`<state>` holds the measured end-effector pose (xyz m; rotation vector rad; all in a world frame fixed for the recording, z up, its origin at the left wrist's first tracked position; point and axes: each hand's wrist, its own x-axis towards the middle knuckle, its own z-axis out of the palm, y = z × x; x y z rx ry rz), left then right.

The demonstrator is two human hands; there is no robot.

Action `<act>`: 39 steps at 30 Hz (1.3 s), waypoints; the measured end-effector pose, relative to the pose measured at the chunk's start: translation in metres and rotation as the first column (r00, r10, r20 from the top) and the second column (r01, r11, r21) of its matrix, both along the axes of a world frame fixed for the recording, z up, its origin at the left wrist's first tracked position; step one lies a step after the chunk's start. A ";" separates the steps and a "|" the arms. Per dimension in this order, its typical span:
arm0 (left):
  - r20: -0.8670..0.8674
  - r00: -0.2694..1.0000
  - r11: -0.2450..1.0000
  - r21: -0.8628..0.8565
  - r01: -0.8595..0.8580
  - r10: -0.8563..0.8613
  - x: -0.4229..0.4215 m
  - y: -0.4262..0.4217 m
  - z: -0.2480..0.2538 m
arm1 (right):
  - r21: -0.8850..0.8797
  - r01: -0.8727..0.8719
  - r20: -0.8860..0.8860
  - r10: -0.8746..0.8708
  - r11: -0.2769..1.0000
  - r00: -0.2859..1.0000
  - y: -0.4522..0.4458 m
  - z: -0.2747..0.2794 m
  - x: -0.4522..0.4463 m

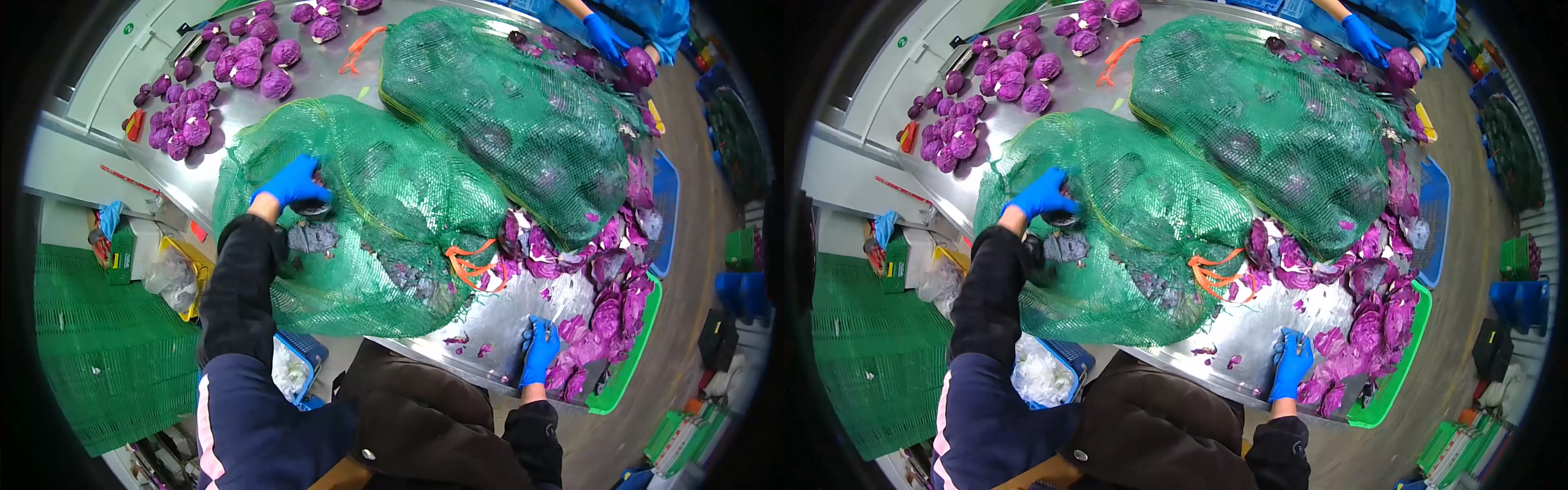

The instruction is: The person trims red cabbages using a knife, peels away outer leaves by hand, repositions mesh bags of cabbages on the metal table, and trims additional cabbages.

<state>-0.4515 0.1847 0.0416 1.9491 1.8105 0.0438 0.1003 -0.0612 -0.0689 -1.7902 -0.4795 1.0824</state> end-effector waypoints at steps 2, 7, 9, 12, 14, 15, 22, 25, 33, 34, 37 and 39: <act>0.192 0.981 0.987 0.148 -0.054 0.025 -0.015 -0.033 -0.012 | -0.012 0.002 0.000 -0.002 1.000 1.000 -0.003 -0.005 0.004; 0.566 0.782 0.888 0.177 -0.424 0.261 -0.008 -0.091 -0.017 | 0.000 -0.027 -0.056 0.027 1.000 0.998 0.000 0.003 0.001; 0.728 0.592 0.841 0.041 -0.540 0.345 -0.001 -0.114 -0.019 | 0.034 -0.038 -0.102 0.041 0.999 0.994 -0.003 -0.002 0.007; 0.808 0.444 0.867 -0.155 -0.474 0.387 0.015 -0.145 0.004 | 0.046 -0.037 -0.117 0.043 0.998 0.992 -0.003 -0.001 0.009; 0.850 0.374 0.904 -0.240 -0.353 0.372 0.046 -0.168 0.035 | 0.068 -0.014 -0.134 0.023 0.998 0.991 -0.005 -0.008 0.009; 0.864 0.371 0.926 -0.241 -0.290 0.341 0.068 -0.176 0.051 | 0.064 -0.030 -0.139 0.039 0.997 0.990 -0.005 -0.007 0.008; 0.903 0.419 0.973 -0.173 0.153 0.094 0.255 -0.181 0.057 | 0.196 -0.093 -0.092 0.112 0.976 0.989 -0.010 -0.048 0.015; 0.844 0.534 0.987 -0.118 0.108 0.042 0.335 -0.180 0.011 | 0.225 -0.198 0.231 0.145 0.954 0.962 -0.020 -0.025 0.012; 0.485 0.846 0.973 0.172 0.155 -0.220 0.431 -0.197 -0.036 | -0.065 -0.352 0.395 0.348 0.934 0.850 -0.066 0.074 0.017; 0.487 0.843 0.971 0.170 0.167 -0.231 0.435 -0.195 -0.032 | 0.008 -0.364 0.339 0.340 0.931 0.877 -0.070 0.061 0.019; 0.527 0.818 0.971 0.077 0.226 -0.232 0.437 -0.189 -0.029 | -0.069 -0.384 0.365 0.382 0.921 0.849 -0.072 0.054 0.029; 0.548 0.807 0.971 0.050 0.233 -0.221 0.436 -0.186 -0.028 | -0.114 -0.395 0.308 0.410 0.912 0.858 -0.069 0.058 0.035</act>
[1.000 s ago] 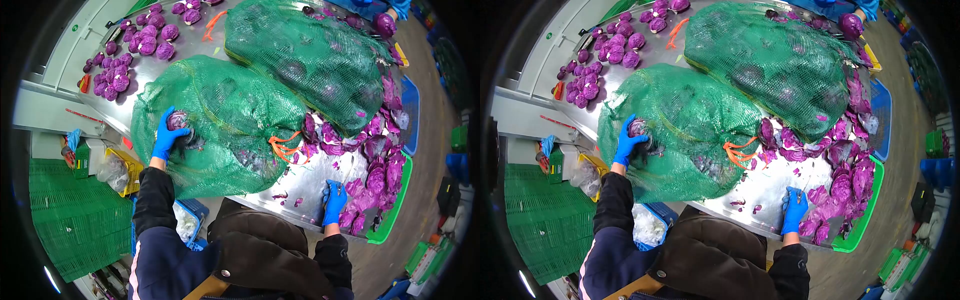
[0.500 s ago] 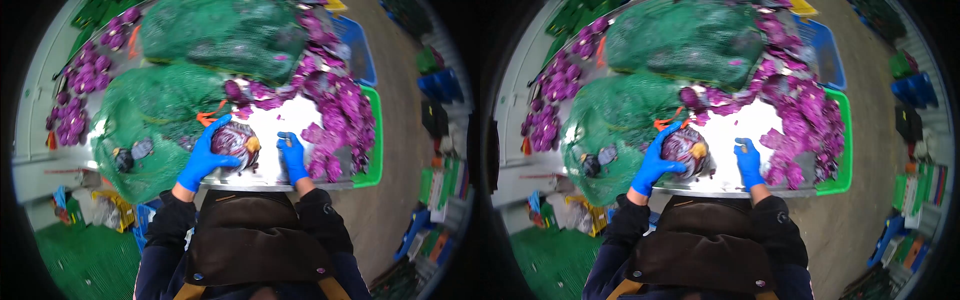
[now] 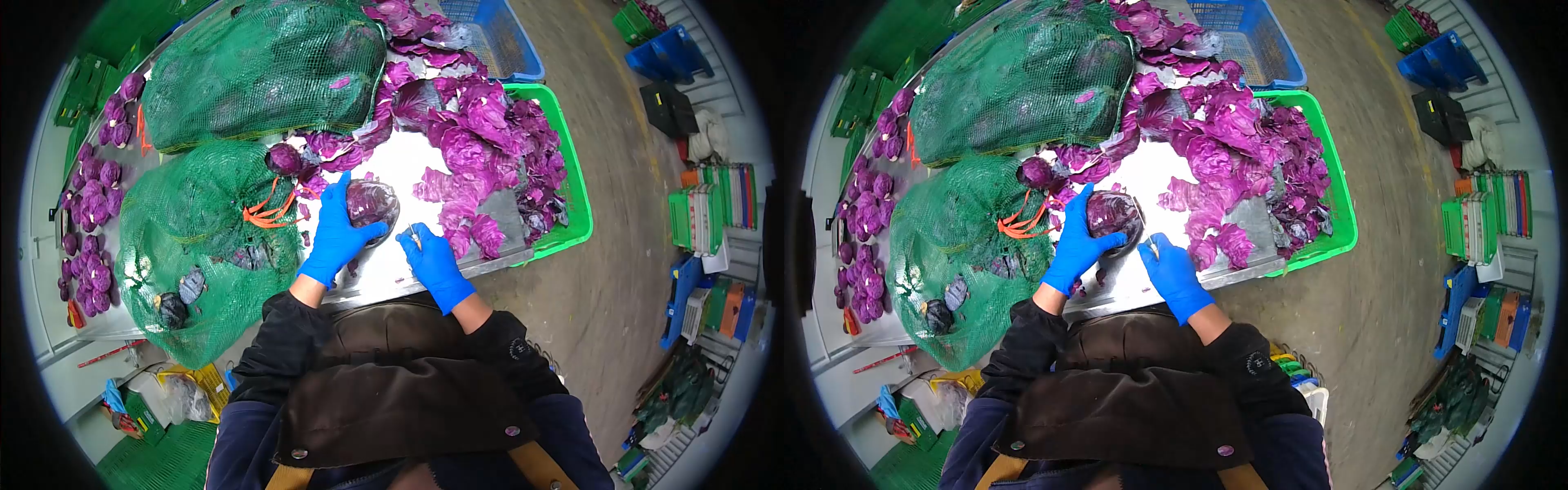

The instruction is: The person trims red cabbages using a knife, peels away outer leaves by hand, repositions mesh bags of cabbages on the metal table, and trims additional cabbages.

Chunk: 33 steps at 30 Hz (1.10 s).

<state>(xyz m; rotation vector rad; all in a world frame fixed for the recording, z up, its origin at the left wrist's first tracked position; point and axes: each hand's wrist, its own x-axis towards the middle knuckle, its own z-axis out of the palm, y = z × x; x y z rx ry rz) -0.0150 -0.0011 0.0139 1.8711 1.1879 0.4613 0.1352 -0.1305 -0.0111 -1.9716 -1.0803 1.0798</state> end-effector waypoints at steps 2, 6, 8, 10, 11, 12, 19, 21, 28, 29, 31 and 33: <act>0.028 1.000 1.000 -0.026 0.000 0.001 -0.003 0.004 -0.006 | -0.039 -0.041 0.019 0.042 0.998 0.999 0.005 0.003 0.003; 0.053 0.998 0.995 -0.097 -0.012 0.017 -0.001 0.012 -0.006 | -0.159 -0.112 0.032 0.119 0.981 0.992 0.018 0.003 0.005; 0.008 1.000 0.996 -0.090 -0.005 0.006 0.003 0.017 -0.005 | -0.174 -0.104 0.057 0.116 0.979 0.992 0.031 -0.003 0.009; -0.031 1.000 0.997 -0.081 -0.005 0.002 0.007 0.024 -0.009 | -0.183 -0.091 0.094 0.110 0.979 0.989 0.038 -0.003 0.011; -0.029 1.000 0.997 -0.083 -0.010 0.008 0.008 0.024 -0.009 | -0.184 -0.097 0.095 0.116 0.978 0.989 0.038 -0.003 0.011; -0.058 0.998 0.994 -0.105 -0.018 0.012 0.011 0.024 -0.007 | -0.210 -0.089 0.064 0.104 0.974 0.992 0.036 -0.002 0.010; -0.114 0.992 0.998 -0.045 -0.052 0.046 0.019 0.030 -0.017 | -0.122 0.005 0.071 0.003 0.993 0.997 0.042 -0.025 0.011; -0.097 0.994 0.998 -0.036 -0.059 0.056 0.013 0.028 -0.015 | -0.130 -0.036 0.047 0.043 0.991 0.998 0.044 -0.030 0.013; -0.006 1.000 0.994 -0.103 -0.027 0.026 0.010 0.003 -0.014 | -0.260 -0.104 0.096 0.133 0.960 0.986 0.027 -0.030 0.014; 0.013 0.999 0.995 -0.093 -0.035 0.037 0.008 0.002 -0.015 | -0.283 -0.108 0.126 0.148 0.953 0.981 0.030 -0.033 0.011; 0.089 0.995 0.990 -0.133 -0.040 0.052 -0.004 0.000 -0.019 | -0.251 -0.080 0.100 0.108 0.965 0.989 0.040 -0.032 0.008; 0.090 0.996 0.997 -0.073 0.002 0.004 -0.005 -0.003 -0.021 | -0.276 -0.120 0.051 0.139 0.954 0.989 0.037 -0.026 0.009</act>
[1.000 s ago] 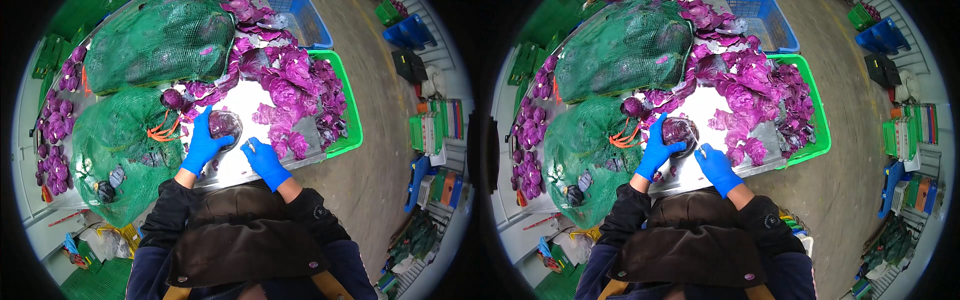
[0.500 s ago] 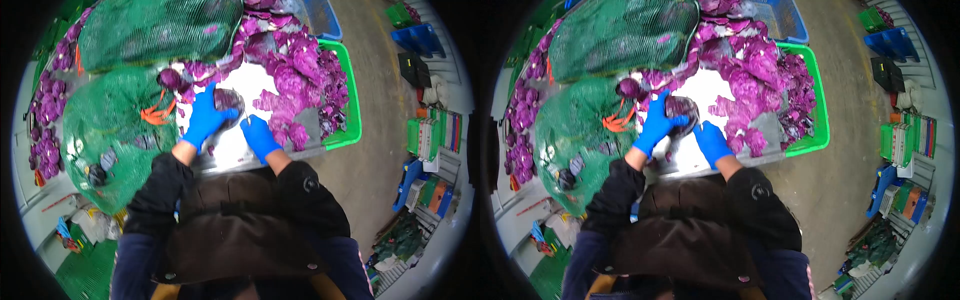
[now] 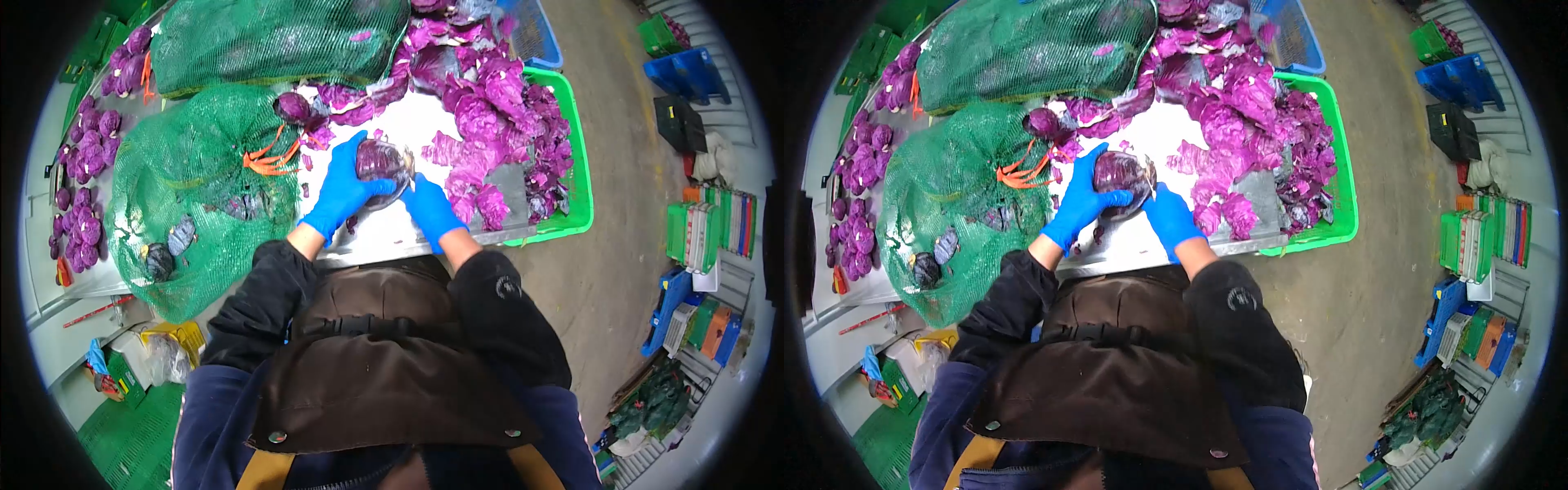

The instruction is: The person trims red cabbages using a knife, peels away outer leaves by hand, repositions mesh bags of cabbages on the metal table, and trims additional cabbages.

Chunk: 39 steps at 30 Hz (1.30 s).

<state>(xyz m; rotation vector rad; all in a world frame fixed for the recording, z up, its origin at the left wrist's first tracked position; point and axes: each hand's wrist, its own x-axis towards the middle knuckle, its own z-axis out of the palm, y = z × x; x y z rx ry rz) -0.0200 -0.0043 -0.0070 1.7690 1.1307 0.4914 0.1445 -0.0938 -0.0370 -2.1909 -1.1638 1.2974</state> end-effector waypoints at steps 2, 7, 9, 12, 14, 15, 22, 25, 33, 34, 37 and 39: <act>0.192 0.980 0.995 -0.098 -0.031 0.050 -0.003 -0.006 0.000 | 0.195 0.021 0.010 -0.023 0.981 1.000 -0.010 0.006 -0.002; 0.077 0.994 0.962 0.267 0.052 -0.075 -0.002 -0.011 0.013 | 0.360 0.155 -0.196 -0.088 0.920 0.977 -0.021 0.029 0.003; -0.132 0.990 0.968 0.235 0.089 -0.059 0.006 -0.014 0.009 | 0.604 -0.091 0.179 -0.024 0.792 0.983 -0.024 0.030 -0.005; -0.083 0.994 0.970 0.225 0.093 -0.076 0.001 -0.016 0.016 | 0.176 0.409 -0.407 -0.312 0.895 0.858 -0.016 -0.040 0.043; -0.033 0.998 0.958 0.279 0.061 -0.054 -0.007 -0.018 0.006 | 0.020 0.587 -0.437 -0.521 0.809 0.733 -0.016 -0.010 0.064; 0.019 0.999 0.958 0.284 0.031 -0.038 -0.009 -0.018 0.004 | 0.073 0.546 -0.298 -0.504 0.834 0.810 -0.016 0.003 0.064; -0.006 0.998 0.968 0.241 -0.066 0.070 0.008 -0.022 0.008 | 0.342 0.015 0.161 -0.074 0.940 0.984 0.012 0.054 -0.021; 0.024 0.991 0.948 0.289 -0.135 0.134 0.011 -0.024 0.007 | 0.387 0.246 -0.130 -0.211 0.889 0.969 0.027 0.050 -0.009; 0.119 0.982 0.945 0.279 -0.173 0.145 0.011 -0.022 -0.001 | 0.426 -0.092 0.294 -0.042 0.900 0.955 0.029 0.057 -0.014; 0.123 0.982 0.945 0.278 -0.174 0.145 0.015 -0.025 0.000 | 0.425 -0.093 0.299 -0.042 0.900 0.953 0.027 0.055 -0.013; -0.042 0.993 0.912 0.401 -0.084 0.110 0.019 -0.028 0.011 | 0.427 -0.029 0.353 -0.137 0.904 0.926 0.027 0.028 -0.008; 0.063 0.990 0.931 0.337 -0.141 0.127 0.008 -0.034 -0.001 | 0.372 0.096 0.273 -0.208 0.923 0.939 0.013 0.003 0.028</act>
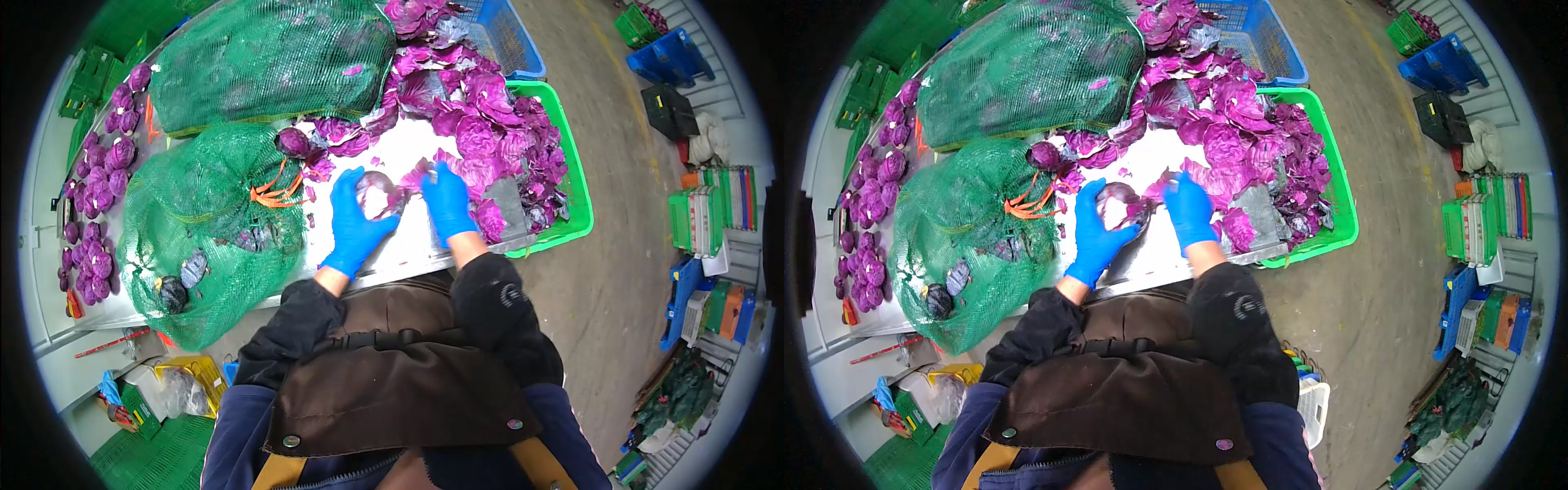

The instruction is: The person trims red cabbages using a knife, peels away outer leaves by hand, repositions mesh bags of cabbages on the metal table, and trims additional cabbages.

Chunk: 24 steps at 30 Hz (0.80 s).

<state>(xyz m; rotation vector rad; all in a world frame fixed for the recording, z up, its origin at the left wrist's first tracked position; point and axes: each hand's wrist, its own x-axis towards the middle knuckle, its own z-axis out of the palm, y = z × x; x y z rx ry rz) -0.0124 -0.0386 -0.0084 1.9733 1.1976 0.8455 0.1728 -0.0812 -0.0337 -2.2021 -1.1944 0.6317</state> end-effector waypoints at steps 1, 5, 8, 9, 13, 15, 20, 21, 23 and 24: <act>0.117 0.993 0.999 -0.051 -0.007 0.013 -0.006 0.002 -0.003 | -0.031 0.058 -0.036 -0.059 0.998 0.998 -0.007 0.001 0.011; 0.222 0.936 0.942 -0.136 0.306 -0.272 -0.032 0.022 -0.005 | -0.182 -0.036 0.075 0.050 0.983 0.996 -0.005 0.015 0.015; 0.000 0.846 0.838 -0.138 0.528 -0.533 -0.033 0.038 0.027 | 0.189 -0.217 -0.117 0.242 0.958 0.963 0.007 0.071 -0.009; 0.050 0.866 0.852 -0.161 0.499 -0.498 -0.031 0.037 0.030 | 0.231 -0.289 -0.271 0.346 0.929 0.898 0.011 0.082 -0.017; 0.194 0.981 0.793 -0.599 0.110 0.011 -0.043 0.007 0.002 | 0.143 -0.347 -0.255 0.373 0.927 0.892 0.008 0.050 -0.024; 0.204 0.979 0.868 -0.490 0.078 0.027 -0.022 -0.010 -0.004 | 0.108 -0.349 -0.255 0.365 0.931 0.895 0.001 0.062 -0.025; 0.116 0.992 0.941 -0.329 0.079 -0.042 -0.010 0.001 -0.002 | -0.111 -0.469 -0.214 0.440 0.876 0.872 0.020 0.070 -0.014; 0.109 0.993 0.940 -0.333 0.077 -0.042 -0.014 0.003 -0.002 | -0.083 -0.421 -0.402 0.356 0.903 0.843 0.031 0.060 -0.004; 0.099 0.991 0.922 -0.370 0.118 -0.087 -0.017 0.013 -0.001 | -0.066 -0.369 -0.289 0.336 0.927 0.897 0.042 0.025 0.009; 0.113 0.990 0.922 -0.366 0.125 -0.089 -0.019 0.011 0.002 | -0.024 -0.350 -0.275 0.330 0.937 0.903 0.038 0.026 0.005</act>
